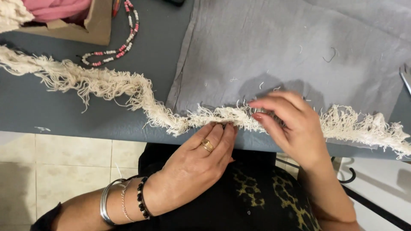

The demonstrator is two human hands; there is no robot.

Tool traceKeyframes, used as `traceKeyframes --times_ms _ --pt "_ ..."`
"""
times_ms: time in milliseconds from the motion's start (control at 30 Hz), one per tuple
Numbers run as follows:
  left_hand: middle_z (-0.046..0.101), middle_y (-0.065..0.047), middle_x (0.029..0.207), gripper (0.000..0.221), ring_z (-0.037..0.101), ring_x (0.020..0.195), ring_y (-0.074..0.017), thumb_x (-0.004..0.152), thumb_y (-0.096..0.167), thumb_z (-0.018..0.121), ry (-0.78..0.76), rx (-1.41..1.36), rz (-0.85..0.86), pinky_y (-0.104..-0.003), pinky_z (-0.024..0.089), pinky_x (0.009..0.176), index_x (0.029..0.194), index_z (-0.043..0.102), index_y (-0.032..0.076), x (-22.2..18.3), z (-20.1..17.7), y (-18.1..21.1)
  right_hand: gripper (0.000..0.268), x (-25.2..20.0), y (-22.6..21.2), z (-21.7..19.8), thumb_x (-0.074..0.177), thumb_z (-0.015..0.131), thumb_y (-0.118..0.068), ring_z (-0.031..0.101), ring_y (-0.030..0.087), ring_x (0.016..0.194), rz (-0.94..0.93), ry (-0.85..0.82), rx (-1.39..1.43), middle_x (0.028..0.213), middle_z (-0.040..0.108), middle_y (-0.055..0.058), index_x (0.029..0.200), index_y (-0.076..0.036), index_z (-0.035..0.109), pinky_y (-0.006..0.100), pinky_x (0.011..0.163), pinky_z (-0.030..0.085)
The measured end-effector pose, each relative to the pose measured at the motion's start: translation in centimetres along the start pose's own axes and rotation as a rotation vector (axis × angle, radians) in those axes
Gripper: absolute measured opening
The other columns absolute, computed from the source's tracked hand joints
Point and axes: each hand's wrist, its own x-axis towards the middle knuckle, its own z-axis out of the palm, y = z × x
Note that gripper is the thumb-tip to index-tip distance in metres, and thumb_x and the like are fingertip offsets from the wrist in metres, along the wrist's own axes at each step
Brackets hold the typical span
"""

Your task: Arranging white fringe along the edge of a grey fabric piece and searching through a box of fabric scraps

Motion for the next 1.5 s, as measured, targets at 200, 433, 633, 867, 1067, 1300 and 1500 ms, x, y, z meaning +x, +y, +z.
traceKeyframes --times_ms 200,433,633,867,1067,1300,1500 --pt "0.062 -0.014 0.139 0.044 0.059 0.125 -0.0275 0.104 0.020 0.045 -0.049 0.035 -0.002 -0.040 0.043 0.119 0.139 0.063 0.000 -0.7 0.0 0.2 0.018 1.5 0.3 1.9 0.102 0.059 -0.028 0.060 0.021 0.092 -0.028 -0.190 -0.221 0.105 0.060 0.009 0.106 -0.011 0.057 0.038 0.082 0.054" --pt "0.061 -0.012 0.138 0.046 0.059 0.120 -0.0246 0.101 0.017 0.040 -0.042 0.046 -0.013 -0.038 0.047 0.110 0.140 0.061 0.005 0.0 -0.6 -0.4 0.013 0.7 0.0 0.7 0.099 0.074 -0.006 0.051 0.007 0.069 0.317 0.149 0.183 0.083 0.062 0.001 0.102 -0.006 0.061 0.020 0.063 0.042" --pt "0.059 -0.010 0.126 0.042 0.056 0.114 -0.0252 0.103 0.013 0.043 -0.036 0.069 -0.020 -0.039 0.048 0.108 0.138 0.063 0.001 0.8 0.0 -0.3 0.008 0.0 2.2 0.7 0.106 0.058 0.008 0.065 0.014 0.080 0.083 0.269 0.272 0.095 0.068 0.012 0.113 0.003 0.059 0.020 0.067 0.055" --pt "0.061 -0.008 0.122 0.037 0.058 0.109 -0.0228 0.101 0.010 0.044 -0.009 0.023 -0.010 -0.037 0.048 0.107 0.130 0.066 0.003 1.3 -0.7 -0.7 0.018 1.8 0.4 0.7 0.096 0.073 -0.023 0.059 0.025 0.094 -0.040 -0.097 -0.105 0.101 0.062 0.007 0.101 -0.008 0.064 0.037 0.081 0.049" --pt "0.062 -0.009 0.129 0.037 0.059 0.113 -0.0239 0.103 0.011 0.044 -0.034 0.024 0.004 -0.037 0.047 0.103 0.131 0.067 0.007 1.0 -0.8 -0.7 0.003 0.8 0.9 -0.7 0.105 0.062 0.002 0.047 0.006 0.058 0.116 0.149 0.110 0.080 0.062 0.004 0.104 -0.001 0.063 0.016 0.048 0.036" --pt "0.065 -0.004 0.127 0.033 0.062 0.119 -0.0194 0.105 0.011 0.044 0.064 0.001 0.006 -0.033 0.048 0.109 0.128 0.069 0.010 1.4 -0.6 -0.4 0.013 0.9 1.8 -0.9 0.102 0.063 -0.003 0.066 0.024 0.098 0.002 0.022 -0.095 0.104 0.069 0.012 0.115 -0.002 0.068 0.035 0.090 0.056" --pt "0.063 -0.010 0.130 0.035 0.060 0.120 -0.0263 0.103 0.011 0.048 0.004 -0.078 0.000 -0.041 0.048 0.111 0.131 0.068 0.004 0.8 0.2 -0.2 0.030 1.6 0.6 0.4 0.087 0.075 -0.037 0.061 0.021 0.093 -0.039 -0.106 -0.183 0.101 0.069 0.003 0.105 -0.013 0.071 0.036 0.085 0.047"
